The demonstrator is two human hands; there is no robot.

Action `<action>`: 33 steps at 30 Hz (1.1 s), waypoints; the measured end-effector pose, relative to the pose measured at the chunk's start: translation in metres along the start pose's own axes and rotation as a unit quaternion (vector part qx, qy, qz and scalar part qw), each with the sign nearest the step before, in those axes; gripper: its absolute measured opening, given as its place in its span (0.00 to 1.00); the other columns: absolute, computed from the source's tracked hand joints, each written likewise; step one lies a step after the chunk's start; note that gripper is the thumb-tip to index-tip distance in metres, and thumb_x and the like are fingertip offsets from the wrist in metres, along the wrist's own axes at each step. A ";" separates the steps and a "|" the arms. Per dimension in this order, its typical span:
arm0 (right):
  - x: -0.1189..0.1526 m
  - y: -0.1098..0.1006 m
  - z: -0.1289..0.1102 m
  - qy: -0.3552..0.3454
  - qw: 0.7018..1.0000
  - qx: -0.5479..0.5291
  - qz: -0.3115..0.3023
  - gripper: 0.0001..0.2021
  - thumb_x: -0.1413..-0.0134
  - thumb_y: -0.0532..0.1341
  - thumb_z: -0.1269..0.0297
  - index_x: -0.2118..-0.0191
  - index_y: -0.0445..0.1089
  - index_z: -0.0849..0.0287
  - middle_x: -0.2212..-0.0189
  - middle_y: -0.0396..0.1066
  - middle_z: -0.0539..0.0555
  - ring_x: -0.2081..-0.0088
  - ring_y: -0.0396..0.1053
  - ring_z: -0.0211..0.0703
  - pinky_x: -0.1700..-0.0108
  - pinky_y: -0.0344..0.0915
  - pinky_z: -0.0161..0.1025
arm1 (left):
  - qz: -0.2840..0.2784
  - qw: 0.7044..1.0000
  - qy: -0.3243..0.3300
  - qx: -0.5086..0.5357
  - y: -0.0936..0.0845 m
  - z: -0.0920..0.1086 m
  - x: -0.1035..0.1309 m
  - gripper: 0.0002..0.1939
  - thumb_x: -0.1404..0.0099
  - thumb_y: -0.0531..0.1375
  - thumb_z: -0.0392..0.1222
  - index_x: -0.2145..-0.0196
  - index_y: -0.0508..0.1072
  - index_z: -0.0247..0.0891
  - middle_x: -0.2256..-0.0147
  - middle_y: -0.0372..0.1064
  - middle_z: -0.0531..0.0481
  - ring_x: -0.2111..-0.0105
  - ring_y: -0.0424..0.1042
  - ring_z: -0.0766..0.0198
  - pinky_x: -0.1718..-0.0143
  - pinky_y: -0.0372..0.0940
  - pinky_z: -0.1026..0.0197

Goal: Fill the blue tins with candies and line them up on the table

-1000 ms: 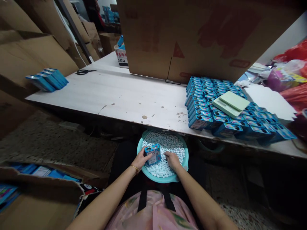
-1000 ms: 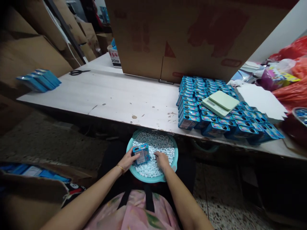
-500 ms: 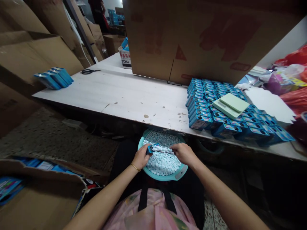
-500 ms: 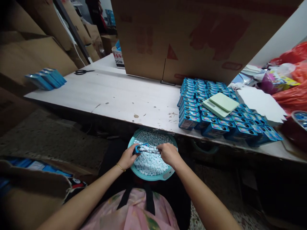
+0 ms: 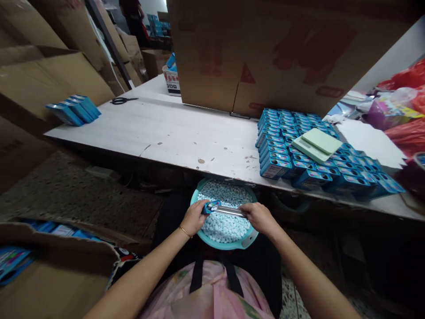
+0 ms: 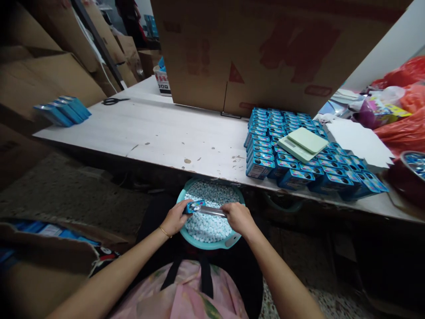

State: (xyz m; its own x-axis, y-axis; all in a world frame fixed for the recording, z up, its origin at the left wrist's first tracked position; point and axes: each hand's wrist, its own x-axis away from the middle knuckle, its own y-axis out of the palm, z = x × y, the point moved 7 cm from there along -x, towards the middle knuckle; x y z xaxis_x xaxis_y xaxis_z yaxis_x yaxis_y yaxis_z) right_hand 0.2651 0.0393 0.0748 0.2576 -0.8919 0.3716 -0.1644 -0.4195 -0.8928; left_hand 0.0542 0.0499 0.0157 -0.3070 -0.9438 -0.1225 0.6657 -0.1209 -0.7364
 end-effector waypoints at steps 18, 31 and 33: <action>-0.006 0.073 0.040 0.075 0.995 -0.052 0.048 0.16 0.49 0.49 0.72 0.60 0.69 0.50 0.64 0.72 0.51 0.60 0.68 0.41 0.65 0.56 0.33 | -0.015 0.977 0.024 0.213 -0.029 0.084 -0.083 0.20 0.46 0.57 0.42 0.55 0.62 0.38 0.60 0.67 0.47 0.59 0.67 0.60 0.55 0.62 0.58; -0.017 0.056 0.033 0.068 0.979 -0.164 0.097 0.17 0.45 0.45 0.67 0.62 0.70 0.47 0.65 0.73 0.48 0.60 0.68 0.39 0.63 0.57 0.30 | 0.043 0.975 0.034 0.217 0.001 0.069 -0.280 0.34 0.50 0.61 0.37 0.46 0.54 0.34 0.53 0.64 0.41 0.54 0.64 0.57 0.50 0.57 0.53; -0.025 0.060 0.034 0.058 0.979 -0.169 0.096 0.16 0.46 0.46 0.67 0.61 0.70 0.47 0.64 0.73 0.49 0.59 0.68 0.40 0.62 0.58 0.31 | 0.078 0.975 0.014 0.208 -0.012 0.055 -0.269 0.43 0.52 0.63 0.40 0.43 0.47 0.33 0.46 0.54 0.35 0.48 0.59 0.53 0.48 0.54 0.50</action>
State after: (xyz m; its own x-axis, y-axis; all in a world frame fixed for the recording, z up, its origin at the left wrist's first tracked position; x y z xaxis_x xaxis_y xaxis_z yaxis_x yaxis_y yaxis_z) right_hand 0.2817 0.0420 0.0034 0.0850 -0.9648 0.2489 -0.5109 -0.2567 -0.8205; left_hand 0.1659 0.2879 0.0944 -0.1957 -0.9524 -0.2338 0.9218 -0.0972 -0.3754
